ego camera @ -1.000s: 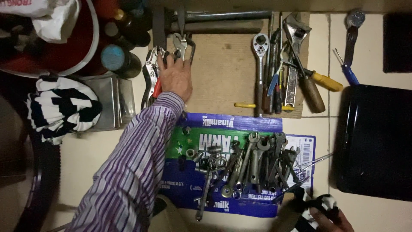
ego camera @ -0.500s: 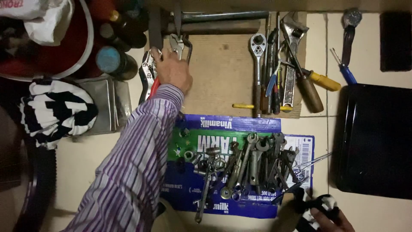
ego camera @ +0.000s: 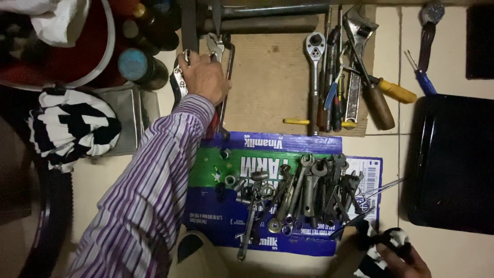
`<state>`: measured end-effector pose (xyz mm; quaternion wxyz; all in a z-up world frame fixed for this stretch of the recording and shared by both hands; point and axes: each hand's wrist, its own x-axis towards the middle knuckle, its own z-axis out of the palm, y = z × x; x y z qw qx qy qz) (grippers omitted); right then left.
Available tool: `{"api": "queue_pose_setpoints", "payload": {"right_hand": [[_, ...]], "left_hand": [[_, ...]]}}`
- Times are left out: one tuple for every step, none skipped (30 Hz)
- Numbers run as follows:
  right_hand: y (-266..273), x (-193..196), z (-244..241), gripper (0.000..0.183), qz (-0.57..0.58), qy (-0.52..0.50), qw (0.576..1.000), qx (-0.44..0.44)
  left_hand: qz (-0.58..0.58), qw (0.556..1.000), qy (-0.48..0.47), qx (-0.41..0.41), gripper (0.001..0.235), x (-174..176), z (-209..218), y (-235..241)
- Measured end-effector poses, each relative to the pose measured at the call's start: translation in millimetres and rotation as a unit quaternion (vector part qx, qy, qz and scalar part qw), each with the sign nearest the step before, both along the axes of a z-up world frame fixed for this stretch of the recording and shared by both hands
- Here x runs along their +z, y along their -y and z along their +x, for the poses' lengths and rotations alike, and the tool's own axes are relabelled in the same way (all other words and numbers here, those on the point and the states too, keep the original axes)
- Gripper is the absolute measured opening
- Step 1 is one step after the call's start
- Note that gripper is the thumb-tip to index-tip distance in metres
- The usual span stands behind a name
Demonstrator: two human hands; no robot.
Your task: The person sits on the floor and wipes various metal tools, including wrenches and pliers, with a cloth. They pick up each tool from a pile on a cardboard box, clean it thoroughly, and place it back down.
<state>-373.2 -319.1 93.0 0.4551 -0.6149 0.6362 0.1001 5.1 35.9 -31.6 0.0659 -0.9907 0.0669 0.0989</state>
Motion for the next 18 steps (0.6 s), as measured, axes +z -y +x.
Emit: {"api": "queue_pose_setpoints", "payload": {"right_hand": [[4, -9, -8, 0.039, 0.020, 0.051, 0.998, -0.015], [8, -18, -16, 0.043, 0.040, 0.102, 0.994, -0.031], [7, -16, -15, 0.043, 0.040, 0.101, 0.994, -0.030], [6, -14, -15, 0.040, 0.029, 0.096, 0.995, -0.026], [4, -13, -12, 0.037, 0.018, 0.094, 0.995, -0.023], [13, -24, -23, 0.037, 0.019, 0.095, 0.995, -0.022], [23, -35, -33, 0.039, -0.002, 0.097, 0.995, 0.031], [33, -46, -44, 0.041, -0.023, 0.098, 0.991, 0.083], [44, -55, -51, 0.041, -0.023, 0.099, 0.991, 0.084], [56, -65, -57, 0.040, 0.006, 0.067, 0.995, 0.075], [67, -74, -63, 0.039, 0.035, 0.036, 0.996, 0.067], [64, -76, -62, 0.039, 0.035, 0.038, 0.996, 0.069], [63, -77, -62, 0.041, 0.021, 0.047, 0.996, 0.073], [62, -78, -62, 0.044, 0.008, 0.057, 0.995, 0.077], [64, -83, -64, 0.044, 0.008, 0.059, 0.995, 0.078], [67, -89, -67, 0.041, -0.012, 0.058, 0.994, 0.095], [70, -94, -70, 0.039, -0.034, 0.056, 0.992, 0.110], [71, -94, -68, 0.039, -0.035, 0.057, 0.992, 0.110]], "left_hand": [[-0.033, 0.993, 0.104, -0.037, 0.043, -7, -2, -8], [-0.065, 0.974, 0.207, -0.073, 0.041, -13, -5, -16], [-0.064, 0.974, 0.206, -0.072, 0.041, -11, -4, -21], [-0.084, 0.974, 0.199, -0.070, 0.043, -8, -4, -27], [-0.103, 0.973, 0.195, -0.069, 0.047, -5, -2, -33], [-0.102, 0.973, 0.196, -0.069, 0.047, -6, -3, -40], [-0.147, 0.967, 0.199, -0.066, 0.040, -8, -3, -43], [-0.193, 0.958, 0.202, -0.063, 0.034, -10, -3, -47], [-0.192, 0.958, 0.203, -0.062, 0.034, -2, -8, -42], [-0.221, 0.959, 0.175, -0.022, 0.029, 5, -12, -37], [-0.248, 0.957, 0.148, 0.018, 0.024, 13, -16, -33], [-0.248, 0.957, 0.150, 0.019, 0.024, 12, -17, -33], [-0.233, 0.962, 0.140, 0.026, 0.024, 11, -19, -31], [-0.218, 0.967, 0.129, 0.033, 0.028, 9, -20, -29], [-0.217, 0.967, 0.131, 0.034, 0.028, 11, -26, -26], [-0.243, 0.961, 0.122, 0.050, 0.044, 13, -31, -24], [-0.270, 0.954, 0.112, 0.063, 0.060, 15, -36, -19], [-0.271, 0.954, 0.113, 0.063, 0.060, 17, -41, -17]]}}
